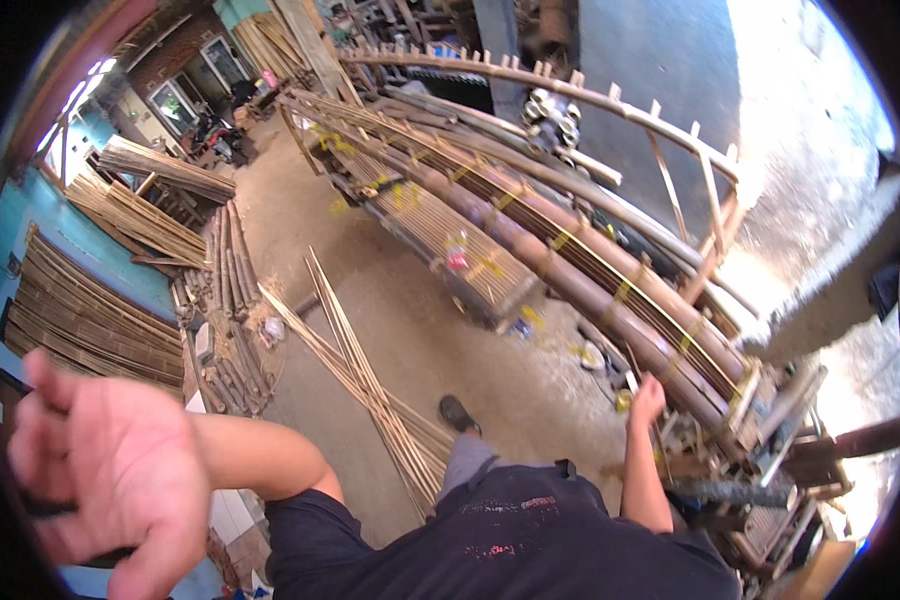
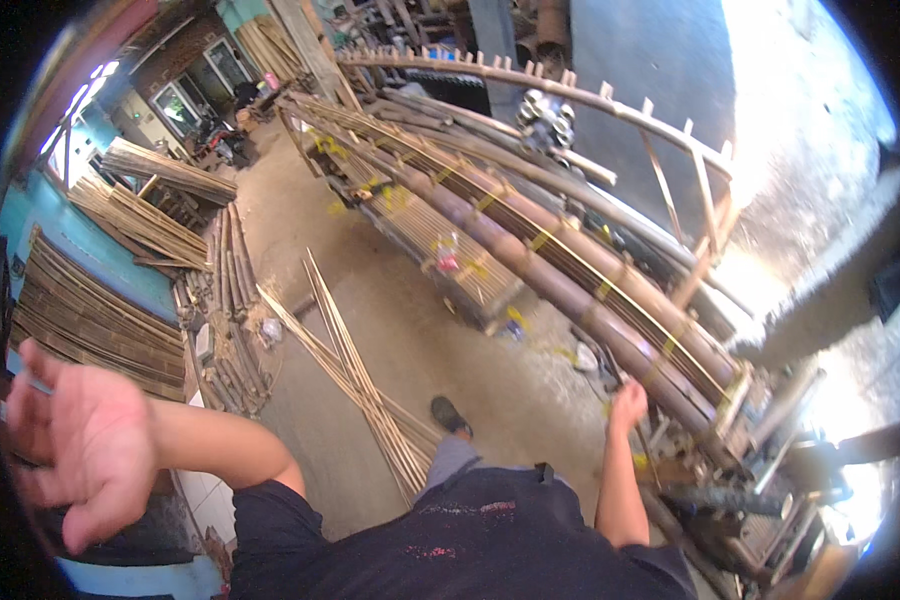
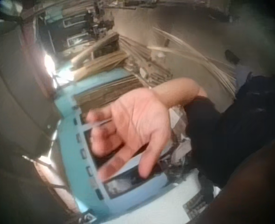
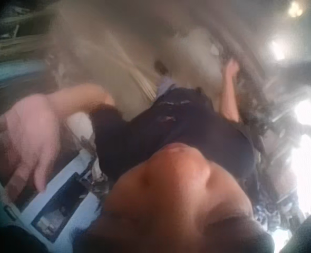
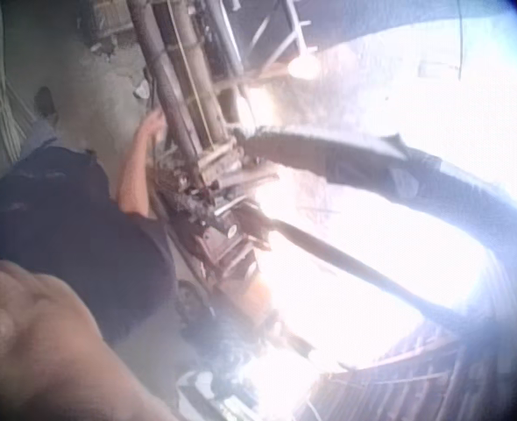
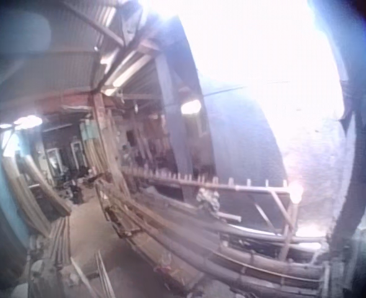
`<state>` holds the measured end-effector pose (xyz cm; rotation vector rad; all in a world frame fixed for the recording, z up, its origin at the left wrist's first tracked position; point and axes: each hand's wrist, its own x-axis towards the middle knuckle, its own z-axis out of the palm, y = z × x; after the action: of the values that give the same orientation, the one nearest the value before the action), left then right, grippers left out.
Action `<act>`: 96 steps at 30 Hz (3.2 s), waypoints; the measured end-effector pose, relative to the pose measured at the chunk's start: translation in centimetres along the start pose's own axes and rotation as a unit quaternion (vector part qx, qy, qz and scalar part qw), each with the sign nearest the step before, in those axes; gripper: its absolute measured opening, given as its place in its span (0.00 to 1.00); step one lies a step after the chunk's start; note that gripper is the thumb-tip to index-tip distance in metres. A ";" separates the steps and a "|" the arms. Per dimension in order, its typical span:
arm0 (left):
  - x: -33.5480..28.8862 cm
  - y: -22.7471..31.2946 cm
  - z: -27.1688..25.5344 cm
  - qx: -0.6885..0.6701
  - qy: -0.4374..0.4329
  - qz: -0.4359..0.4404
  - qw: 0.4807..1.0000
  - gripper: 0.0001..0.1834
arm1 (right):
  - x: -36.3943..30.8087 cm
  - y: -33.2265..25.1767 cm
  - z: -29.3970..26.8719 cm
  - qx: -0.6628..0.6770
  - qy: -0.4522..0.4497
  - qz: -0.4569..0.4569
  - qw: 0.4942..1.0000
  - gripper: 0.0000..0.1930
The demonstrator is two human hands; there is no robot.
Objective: The person repeatedly picks up thin bamboo sticks and ties them with yellow string onto a horizontal bamboo rack. The person occasionally walks around the covered area and interacts with another person before resuming the tying task.
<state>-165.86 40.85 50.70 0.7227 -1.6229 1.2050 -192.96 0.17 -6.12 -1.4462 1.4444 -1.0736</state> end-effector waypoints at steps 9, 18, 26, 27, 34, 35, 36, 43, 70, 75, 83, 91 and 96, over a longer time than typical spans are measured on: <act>-24.1 -24.4 -9.2 0.119 -0.004 -0.319 0.940 0.29 | -0.8 -1.5 -0.8 -0.272 0.347 0.023 0.897 0.22; -40.3 -40.4 -11.3 -0.011 -0.079 -0.599 0.797 0.17 | -12.2 4.9 22.1 -0.276 0.433 0.361 0.778 0.30; -57.2 -56.5 -4.0 -0.113 -0.298 -0.615 0.722 0.23 | -10.1 4.0 60.6 -0.130 -0.371 0.280 0.876 0.19; -59.3 -58.0 -2.5 -0.138 -0.338 -0.606 0.707 0.25 | -8.8 2.5 65.0 -0.131 -0.412 0.268 0.861 0.21; -70.3 -65.6 10.4 -0.264 -0.498 -0.509 0.651 0.29 | -5.6 -29.2 81.2 0.230 -0.386 0.294 0.844 0.15; -72.6 -65.9 12.7 -0.274 -0.495 -0.482 0.669 0.27 | -5.4 -31.5 81.7 0.280 -0.380 0.303 0.828 0.15; -74.1 -66.2 14.6 -0.274 -0.509 -0.449 0.681 0.25 | -5.3 -32.5 82.1 0.330 -0.371 0.311 0.810 0.15; -80.0 -65.2 19.3 -0.331 -0.505 -0.324 0.728 0.16 | -6.9 -34.0 83.3 0.689 0.147 0.306 0.640 0.17; -72.5 -66.5 25.4 -0.455 -0.397 -0.474 0.641 0.14 | -6.4 -38.3 84.6 -0.047 -0.195 -0.038 0.979 0.22; -83.7 -68.7 33.3 -0.306 -0.547 -0.382 0.679 0.15 | -8.0 -37.8 85.6 -0.254 -0.139 -0.135 0.948 0.19; -78.2 -77.4 26.6 -0.310 -0.539 -0.325 0.713 0.23 | -10.1 -40.1 94.9 -0.088 -0.176 -0.052 0.979 0.15; -85.5 -81.8 12.8 -0.387 -0.556 -0.290 0.676 0.17 | -5.0 -43.1 105.1 0.663 0.304 0.002 0.684 0.10; -90.0 -81.2 13.6 -0.404 -0.456 -0.403 0.684 0.16 | 5.2 -51.1 105.4 0.044 -0.022 -0.066 0.997 0.21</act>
<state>-67.13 -6.35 -3.11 1.3056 -1.9553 -0.6711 -76.99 -6.60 9.79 -1.5094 1.2709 -1.1648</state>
